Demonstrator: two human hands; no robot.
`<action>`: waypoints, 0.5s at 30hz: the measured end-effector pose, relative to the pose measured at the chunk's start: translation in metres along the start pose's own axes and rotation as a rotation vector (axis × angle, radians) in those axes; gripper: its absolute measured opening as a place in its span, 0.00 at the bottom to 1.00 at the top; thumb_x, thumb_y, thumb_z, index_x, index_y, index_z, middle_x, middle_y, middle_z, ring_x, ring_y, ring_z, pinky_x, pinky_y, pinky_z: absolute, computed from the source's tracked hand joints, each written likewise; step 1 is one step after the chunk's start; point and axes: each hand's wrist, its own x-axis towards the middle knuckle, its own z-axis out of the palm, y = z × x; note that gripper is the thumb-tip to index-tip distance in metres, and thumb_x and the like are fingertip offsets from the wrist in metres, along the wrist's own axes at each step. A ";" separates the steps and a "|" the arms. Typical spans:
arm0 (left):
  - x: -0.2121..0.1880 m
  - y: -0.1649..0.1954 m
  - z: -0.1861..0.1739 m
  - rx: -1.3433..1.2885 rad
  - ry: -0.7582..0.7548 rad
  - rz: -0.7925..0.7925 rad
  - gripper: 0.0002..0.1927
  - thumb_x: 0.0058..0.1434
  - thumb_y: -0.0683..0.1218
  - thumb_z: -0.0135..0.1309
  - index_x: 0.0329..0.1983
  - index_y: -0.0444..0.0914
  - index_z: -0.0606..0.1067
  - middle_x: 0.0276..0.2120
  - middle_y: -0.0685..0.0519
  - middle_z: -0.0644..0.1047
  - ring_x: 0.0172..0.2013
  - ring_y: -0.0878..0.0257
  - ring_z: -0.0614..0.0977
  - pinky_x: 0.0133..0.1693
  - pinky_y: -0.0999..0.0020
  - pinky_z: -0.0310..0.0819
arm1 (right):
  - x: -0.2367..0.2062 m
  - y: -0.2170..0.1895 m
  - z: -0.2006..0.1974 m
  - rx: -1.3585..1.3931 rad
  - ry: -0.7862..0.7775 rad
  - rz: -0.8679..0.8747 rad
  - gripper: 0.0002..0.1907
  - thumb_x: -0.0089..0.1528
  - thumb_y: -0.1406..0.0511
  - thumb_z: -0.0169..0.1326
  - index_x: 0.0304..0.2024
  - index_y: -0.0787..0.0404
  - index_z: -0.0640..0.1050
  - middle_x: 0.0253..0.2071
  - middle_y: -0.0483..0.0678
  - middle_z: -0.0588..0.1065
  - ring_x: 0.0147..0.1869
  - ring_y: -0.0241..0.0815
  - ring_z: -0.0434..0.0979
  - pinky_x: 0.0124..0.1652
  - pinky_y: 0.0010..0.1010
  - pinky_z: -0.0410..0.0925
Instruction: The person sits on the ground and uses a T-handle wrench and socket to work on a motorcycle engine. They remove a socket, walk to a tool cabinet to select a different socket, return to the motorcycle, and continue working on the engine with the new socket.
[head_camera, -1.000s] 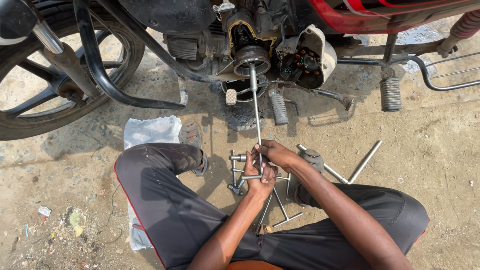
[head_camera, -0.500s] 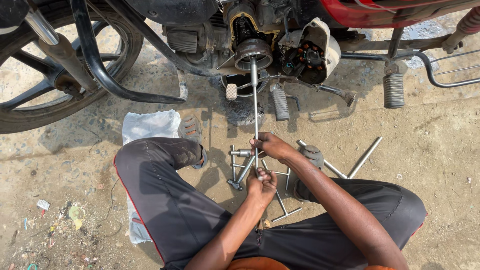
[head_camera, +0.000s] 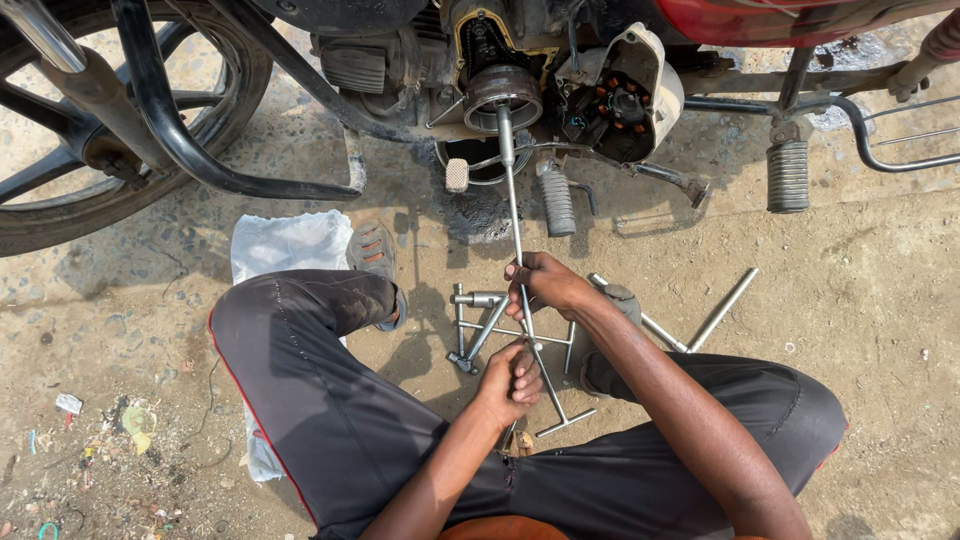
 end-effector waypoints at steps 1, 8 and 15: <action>0.000 0.002 -0.006 0.099 0.026 -0.012 0.20 0.67 0.58 0.45 0.54 0.42 0.74 0.48 0.51 0.80 0.49 0.65 0.82 0.53 0.65 0.78 | -0.001 -0.001 -0.001 -0.008 0.001 0.008 0.14 0.71 0.62 0.44 0.48 0.70 0.70 0.31 0.55 0.76 0.33 0.46 0.83 0.33 0.34 0.80; -0.010 -0.038 0.003 0.010 0.049 0.196 0.30 0.70 0.64 0.35 0.60 0.39 0.72 0.56 0.47 0.77 0.56 0.63 0.82 0.58 0.65 0.77 | -0.004 -0.008 0.005 0.013 -0.025 -0.001 0.13 0.70 0.64 0.43 0.50 0.69 0.69 0.32 0.53 0.78 0.37 0.46 0.85 0.35 0.35 0.81; 0.023 -0.053 -0.028 -1.202 -1.030 0.051 0.28 0.90 0.49 0.22 0.46 0.37 0.75 0.36 0.51 0.81 0.33 0.64 0.85 0.40 0.72 0.79 | -0.009 -0.015 0.013 -0.109 -0.045 -0.042 0.14 0.70 0.61 0.45 0.50 0.67 0.70 0.33 0.49 0.78 0.38 0.42 0.86 0.32 0.31 0.78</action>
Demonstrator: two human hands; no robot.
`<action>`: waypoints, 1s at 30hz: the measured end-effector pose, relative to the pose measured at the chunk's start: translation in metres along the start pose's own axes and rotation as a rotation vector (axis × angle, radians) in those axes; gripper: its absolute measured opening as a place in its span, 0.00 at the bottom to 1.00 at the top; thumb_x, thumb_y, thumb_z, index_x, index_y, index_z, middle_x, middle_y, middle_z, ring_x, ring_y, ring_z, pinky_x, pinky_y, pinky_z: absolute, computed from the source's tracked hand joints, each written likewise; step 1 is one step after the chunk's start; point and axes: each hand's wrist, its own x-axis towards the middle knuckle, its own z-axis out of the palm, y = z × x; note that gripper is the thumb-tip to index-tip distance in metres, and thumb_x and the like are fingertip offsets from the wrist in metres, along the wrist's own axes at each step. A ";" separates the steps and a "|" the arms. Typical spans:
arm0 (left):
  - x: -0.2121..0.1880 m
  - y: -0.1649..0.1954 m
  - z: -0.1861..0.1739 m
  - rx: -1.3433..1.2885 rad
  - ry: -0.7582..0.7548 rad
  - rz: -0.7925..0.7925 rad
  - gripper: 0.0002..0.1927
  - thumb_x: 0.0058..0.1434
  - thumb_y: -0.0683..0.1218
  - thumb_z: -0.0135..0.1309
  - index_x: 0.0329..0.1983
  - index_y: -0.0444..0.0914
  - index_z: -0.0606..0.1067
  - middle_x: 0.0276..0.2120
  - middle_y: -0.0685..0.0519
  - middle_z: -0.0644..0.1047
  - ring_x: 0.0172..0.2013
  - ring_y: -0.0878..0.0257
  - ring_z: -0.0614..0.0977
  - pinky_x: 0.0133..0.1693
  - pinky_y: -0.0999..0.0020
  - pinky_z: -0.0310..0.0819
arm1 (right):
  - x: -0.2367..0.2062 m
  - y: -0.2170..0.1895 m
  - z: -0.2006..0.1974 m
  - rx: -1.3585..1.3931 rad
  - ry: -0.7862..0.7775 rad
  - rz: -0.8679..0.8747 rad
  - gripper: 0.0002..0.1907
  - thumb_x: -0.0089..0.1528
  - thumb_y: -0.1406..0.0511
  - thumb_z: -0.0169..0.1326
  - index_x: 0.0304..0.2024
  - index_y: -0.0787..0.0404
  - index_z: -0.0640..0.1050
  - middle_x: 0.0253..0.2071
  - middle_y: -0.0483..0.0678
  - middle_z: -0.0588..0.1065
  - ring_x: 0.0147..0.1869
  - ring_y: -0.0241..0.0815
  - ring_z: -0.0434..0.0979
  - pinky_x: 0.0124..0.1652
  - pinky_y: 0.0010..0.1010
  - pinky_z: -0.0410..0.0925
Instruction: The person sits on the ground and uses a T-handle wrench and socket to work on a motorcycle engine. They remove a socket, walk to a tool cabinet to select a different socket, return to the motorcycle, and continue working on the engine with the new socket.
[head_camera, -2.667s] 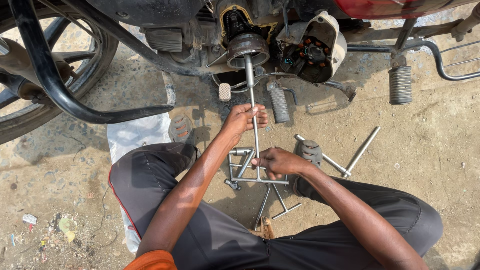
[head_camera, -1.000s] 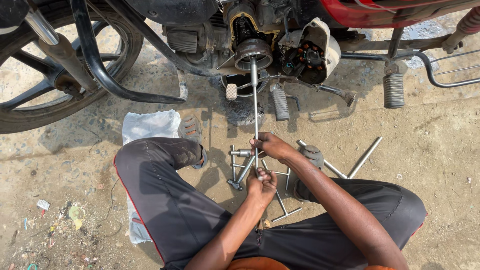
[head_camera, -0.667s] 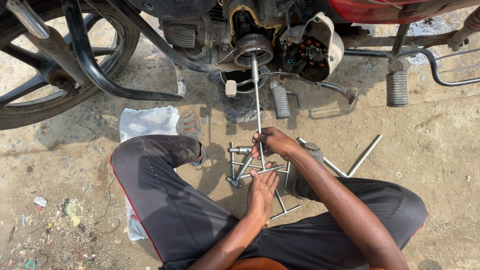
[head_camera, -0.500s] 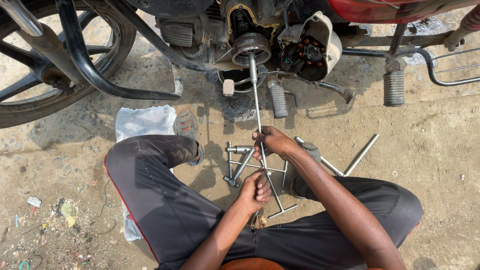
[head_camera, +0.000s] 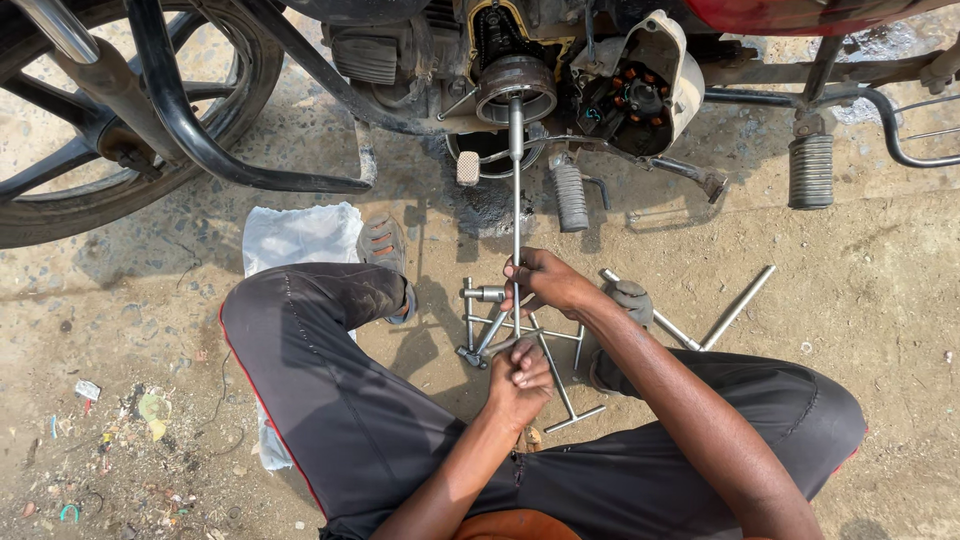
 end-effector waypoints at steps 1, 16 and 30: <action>-0.002 0.003 0.000 0.192 0.258 -0.025 0.26 0.87 0.52 0.29 0.42 0.37 0.76 0.32 0.51 0.81 0.30 0.64 0.83 0.36 0.71 0.79 | -0.001 -0.001 0.000 -0.024 0.006 0.005 0.14 0.70 0.61 0.45 0.50 0.67 0.70 0.33 0.49 0.78 0.38 0.42 0.86 0.32 0.32 0.78; 0.004 -0.003 0.012 1.089 0.901 -0.029 0.27 0.78 0.59 0.32 0.51 0.34 0.74 0.41 0.45 0.81 0.41 0.57 0.83 0.43 0.63 0.79 | 0.006 0.010 -0.006 0.208 0.004 0.040 0.15 0.70 0.64 0.45 0.53 0.68 0.70 0.35 0.52 0.72 0.38 0.48 0.83 0.36 0.39 0.80; -0.003 0.009 0.012 0.454 0.706 -0.148 0.27 0.75 0.50 0.38 0.59 0.27 0.80 0.40 0.45 0.83 0.34 0.61 0.81 0.32 0.65 0.79 | 0.006 0.005 -0.003 0.068 0.028 0.048 0.13 0.70 0.64 0.46 0.50 0.68 0.71 0.33 0.50 0.74 0.36 0.44 0.84 0.34 0.33 0.80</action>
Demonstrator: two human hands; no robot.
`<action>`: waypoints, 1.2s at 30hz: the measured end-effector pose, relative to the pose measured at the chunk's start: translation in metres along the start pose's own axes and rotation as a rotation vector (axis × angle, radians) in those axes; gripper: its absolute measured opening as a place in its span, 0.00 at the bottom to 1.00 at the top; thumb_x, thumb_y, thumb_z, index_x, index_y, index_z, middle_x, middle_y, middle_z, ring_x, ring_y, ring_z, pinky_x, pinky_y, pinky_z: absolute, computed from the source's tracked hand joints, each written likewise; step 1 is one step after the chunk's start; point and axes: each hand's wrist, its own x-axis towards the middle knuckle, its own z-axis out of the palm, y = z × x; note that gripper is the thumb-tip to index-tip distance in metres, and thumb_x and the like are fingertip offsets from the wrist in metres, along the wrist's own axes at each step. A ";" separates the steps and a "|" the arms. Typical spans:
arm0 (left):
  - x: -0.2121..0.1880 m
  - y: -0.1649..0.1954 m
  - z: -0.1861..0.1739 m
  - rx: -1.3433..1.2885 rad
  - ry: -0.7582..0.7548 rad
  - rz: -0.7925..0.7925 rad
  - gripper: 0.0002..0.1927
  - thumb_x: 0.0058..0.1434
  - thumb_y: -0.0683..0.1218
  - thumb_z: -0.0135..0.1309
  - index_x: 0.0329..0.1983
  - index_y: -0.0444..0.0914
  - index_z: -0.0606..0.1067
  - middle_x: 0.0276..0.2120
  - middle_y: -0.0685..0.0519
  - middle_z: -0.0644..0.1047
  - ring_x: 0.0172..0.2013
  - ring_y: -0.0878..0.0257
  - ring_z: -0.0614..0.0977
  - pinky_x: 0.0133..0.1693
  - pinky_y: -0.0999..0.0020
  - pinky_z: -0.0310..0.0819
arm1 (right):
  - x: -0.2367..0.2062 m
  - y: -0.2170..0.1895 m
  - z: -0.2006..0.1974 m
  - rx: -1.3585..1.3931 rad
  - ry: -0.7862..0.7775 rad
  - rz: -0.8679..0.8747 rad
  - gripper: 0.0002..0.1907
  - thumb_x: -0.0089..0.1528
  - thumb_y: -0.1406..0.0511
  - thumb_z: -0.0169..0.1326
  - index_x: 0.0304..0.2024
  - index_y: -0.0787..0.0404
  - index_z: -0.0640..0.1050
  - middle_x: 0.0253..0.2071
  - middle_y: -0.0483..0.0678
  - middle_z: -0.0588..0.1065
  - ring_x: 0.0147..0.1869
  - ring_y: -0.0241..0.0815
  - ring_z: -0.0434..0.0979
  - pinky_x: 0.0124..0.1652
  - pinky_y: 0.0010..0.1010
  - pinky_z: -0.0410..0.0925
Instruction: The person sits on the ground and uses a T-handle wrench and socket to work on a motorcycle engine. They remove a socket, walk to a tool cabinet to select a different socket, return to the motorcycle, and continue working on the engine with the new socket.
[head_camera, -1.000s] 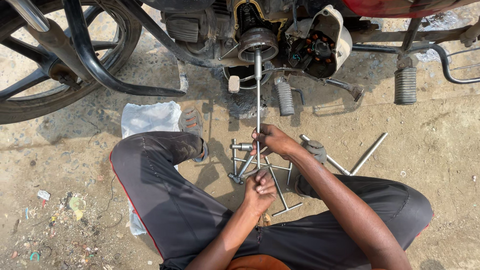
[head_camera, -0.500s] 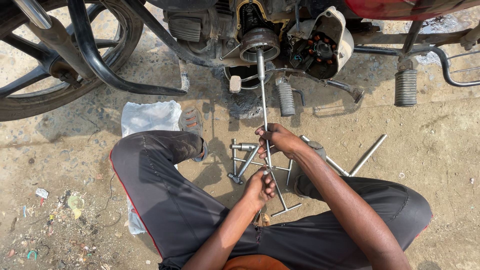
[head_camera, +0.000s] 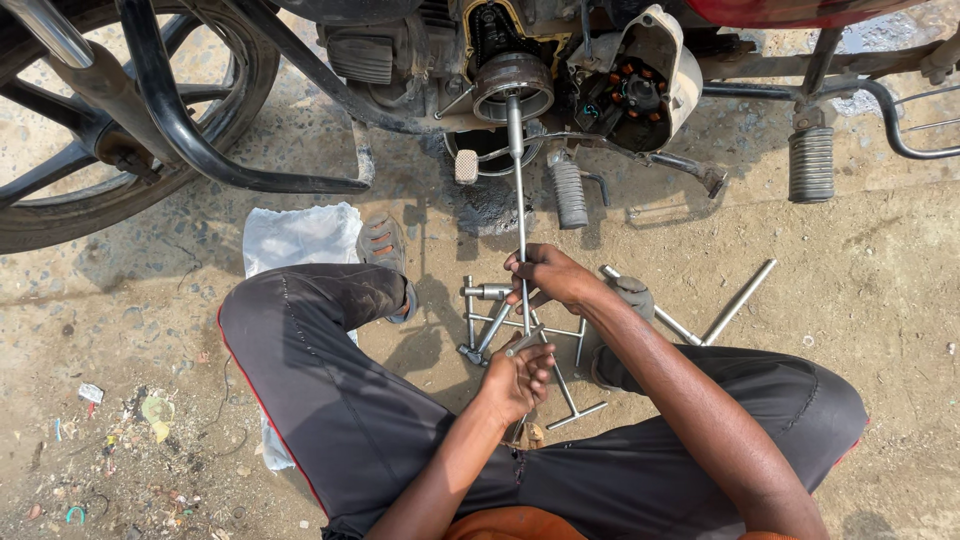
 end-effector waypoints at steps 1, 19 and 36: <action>-0.003 -0.007 0.000 0.329 0.176 0.207 0.23 0.75 0.53 0.42 0.59 0.32 0.75 0.41 0.48 0.82 0.38 0.64 0.80 0.35 0.66 0.77 | 0.000 0.000 0.000 -0.018 0.005 0.002 0.13 0.70 0.64 0.46 0.51 0.68 0.71 0.33 0.50 0.74 0.36 0.44 0.84 0.34 0.32 0.80; -0.019 -0.019 0.058 0.168 0.281 0.163 0.18 0.69 0.55 0.38 0.44 0.42 0.76 0.40 0.54 0.80 0.41 0.66 0.84 0.45 0.71 0.81 | 0.002 0.004 -0.001 -0.036 0.034 0.002 0.13 0.70 0.63 0.45 0.51 0.66 0.70 0.35 0.51 0.75 0.38 0.42 0.84 0.32 0.33 0.79; -0.004 0.148 0.079 0.869 0.697 0.864 0.13 0.63 0.37 0.47 0.51 0.37 0.69 0.46 0.49 0.74 0.45 0.61 0.78 0.46 0.64 0.73 | 0.010 0.012 -0.028 0.077 0.098 -0.035 0.14 0.62 0.70 0.63 0.45 0.74 0.76 0.37 0.62 0.80 0.37 0.50 0.83 0.36 0.37 0.80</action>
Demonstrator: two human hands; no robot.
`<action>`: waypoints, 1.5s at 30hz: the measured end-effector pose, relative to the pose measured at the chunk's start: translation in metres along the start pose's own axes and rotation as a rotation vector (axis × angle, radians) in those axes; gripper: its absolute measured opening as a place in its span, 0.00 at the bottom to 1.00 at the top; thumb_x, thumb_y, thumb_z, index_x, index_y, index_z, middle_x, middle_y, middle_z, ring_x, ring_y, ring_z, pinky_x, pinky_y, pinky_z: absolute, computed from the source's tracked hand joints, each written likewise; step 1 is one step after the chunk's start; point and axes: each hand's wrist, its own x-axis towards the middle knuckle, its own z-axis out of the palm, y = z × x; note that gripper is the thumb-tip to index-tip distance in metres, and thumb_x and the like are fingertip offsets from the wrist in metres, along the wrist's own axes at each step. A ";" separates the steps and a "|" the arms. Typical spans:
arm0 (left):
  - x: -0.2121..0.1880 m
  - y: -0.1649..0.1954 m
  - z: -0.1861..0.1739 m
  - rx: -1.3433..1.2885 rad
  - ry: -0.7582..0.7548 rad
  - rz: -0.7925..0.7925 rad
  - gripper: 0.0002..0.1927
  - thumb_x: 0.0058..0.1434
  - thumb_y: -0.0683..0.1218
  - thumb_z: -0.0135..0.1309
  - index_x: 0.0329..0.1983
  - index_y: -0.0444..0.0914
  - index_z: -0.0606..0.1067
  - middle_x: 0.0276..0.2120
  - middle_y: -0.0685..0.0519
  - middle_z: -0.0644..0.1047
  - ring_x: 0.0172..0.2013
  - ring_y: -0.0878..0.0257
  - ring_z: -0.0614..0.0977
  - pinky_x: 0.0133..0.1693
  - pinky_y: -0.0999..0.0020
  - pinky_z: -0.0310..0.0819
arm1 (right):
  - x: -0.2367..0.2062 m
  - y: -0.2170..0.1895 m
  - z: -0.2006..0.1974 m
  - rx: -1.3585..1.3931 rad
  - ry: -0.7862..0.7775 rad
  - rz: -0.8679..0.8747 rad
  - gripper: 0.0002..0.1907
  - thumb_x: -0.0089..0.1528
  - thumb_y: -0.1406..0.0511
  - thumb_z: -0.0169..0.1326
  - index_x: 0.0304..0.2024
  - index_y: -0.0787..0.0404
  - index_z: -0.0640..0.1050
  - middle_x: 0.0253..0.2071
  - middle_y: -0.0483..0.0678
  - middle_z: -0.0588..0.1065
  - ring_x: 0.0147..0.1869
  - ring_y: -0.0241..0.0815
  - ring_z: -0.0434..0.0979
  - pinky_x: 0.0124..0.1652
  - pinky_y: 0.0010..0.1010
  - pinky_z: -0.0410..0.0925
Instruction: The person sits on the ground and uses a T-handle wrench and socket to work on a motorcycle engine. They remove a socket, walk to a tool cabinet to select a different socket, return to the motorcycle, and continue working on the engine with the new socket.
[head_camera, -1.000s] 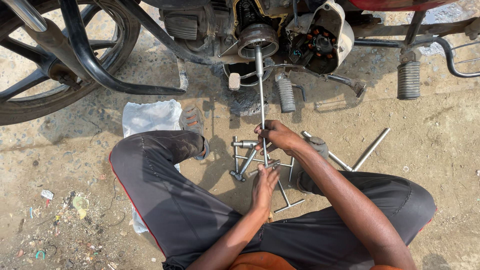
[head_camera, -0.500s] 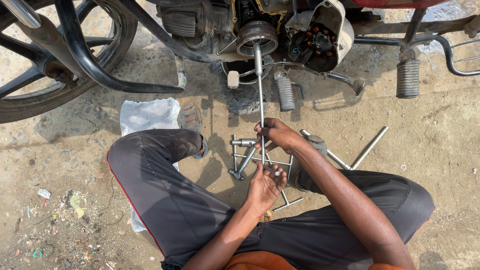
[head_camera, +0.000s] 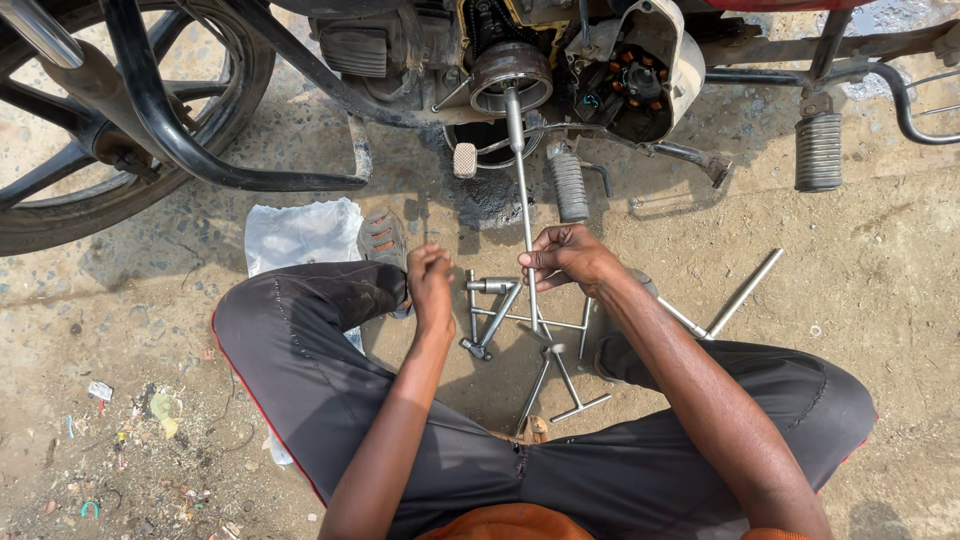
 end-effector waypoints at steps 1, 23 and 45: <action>0.019 0.016 0.020 -0.028 -0.089 0.037 0.12 0.65 0.39 0.49 0.52 0.36 0.69 0.45 0.49 0.74 0.43 0.60 0.77 0.47 0.63 0.73 | 0.001 0.002 0.001 0.065 -0.058 0.010 0.13 0.63 0.69 0.62 0.46 0.72 0.77 0.36 0.58 0.79 0.37 0.47 0.82 0.37 0.38 0.80; 0.137 0.101 0.179 -0.542 -0.467 -0.077 0.13 0.71 0.43 0.46 0.47 0.25 0.71 0.44 0.34 0.81 0.45 0.46 0.86 0.47 0.54 0.87 | -0.028 0.001 0.007 0.036 -0.024 0.055 0.12 0.69 0.61 0.47 0.39 0.65 0.73 0.28 0.46 0.72 0.31 0.37 0.76 0.32 0.35 0.81; 0.128 0.108 0.202 -0.777 -0.192 -0.437 0.16 0.65 0.57 0.48 0.47 0.42 0.68 0.41 0.53 0.79 0.38 0.56 0.83 0.41 0.51 0.81 | -0.048 0.009 -0.001 0.127 -0.005 0.007 0.12 0.69 0.60 0.49 0.37 0.63 0.73 0.27 0.46 0.72 0.29 0.36 0.76 0.32 0.34 0.81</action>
